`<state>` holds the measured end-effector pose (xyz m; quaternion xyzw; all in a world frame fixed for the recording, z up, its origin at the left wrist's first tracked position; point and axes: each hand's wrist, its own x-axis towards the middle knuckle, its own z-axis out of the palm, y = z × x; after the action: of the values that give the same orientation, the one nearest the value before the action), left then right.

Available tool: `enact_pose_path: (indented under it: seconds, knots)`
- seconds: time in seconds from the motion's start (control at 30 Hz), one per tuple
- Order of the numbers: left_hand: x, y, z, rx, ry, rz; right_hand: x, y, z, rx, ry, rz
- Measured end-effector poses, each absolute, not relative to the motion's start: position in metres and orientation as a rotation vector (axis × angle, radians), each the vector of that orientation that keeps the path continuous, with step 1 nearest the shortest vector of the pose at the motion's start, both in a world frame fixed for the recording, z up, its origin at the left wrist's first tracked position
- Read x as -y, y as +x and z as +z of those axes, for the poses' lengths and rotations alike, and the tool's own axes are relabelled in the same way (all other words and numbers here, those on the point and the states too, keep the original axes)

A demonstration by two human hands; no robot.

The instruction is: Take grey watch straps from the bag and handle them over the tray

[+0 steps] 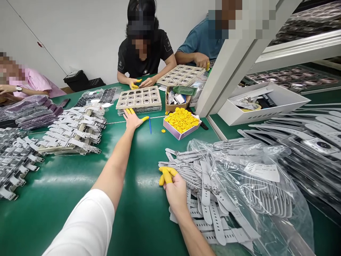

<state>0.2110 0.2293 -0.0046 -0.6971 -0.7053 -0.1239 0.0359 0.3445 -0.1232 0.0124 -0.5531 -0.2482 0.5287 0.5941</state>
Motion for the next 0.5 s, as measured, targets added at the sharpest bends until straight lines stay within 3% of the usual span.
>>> enact_pose_path:
  seconds: [0.5]
  knots:
    - [-0.2266,0.2136,-0.0007,2.179,-2.098,-0.241,0.1214,0.3443,0.0092,0.56,-1.281,1.237]
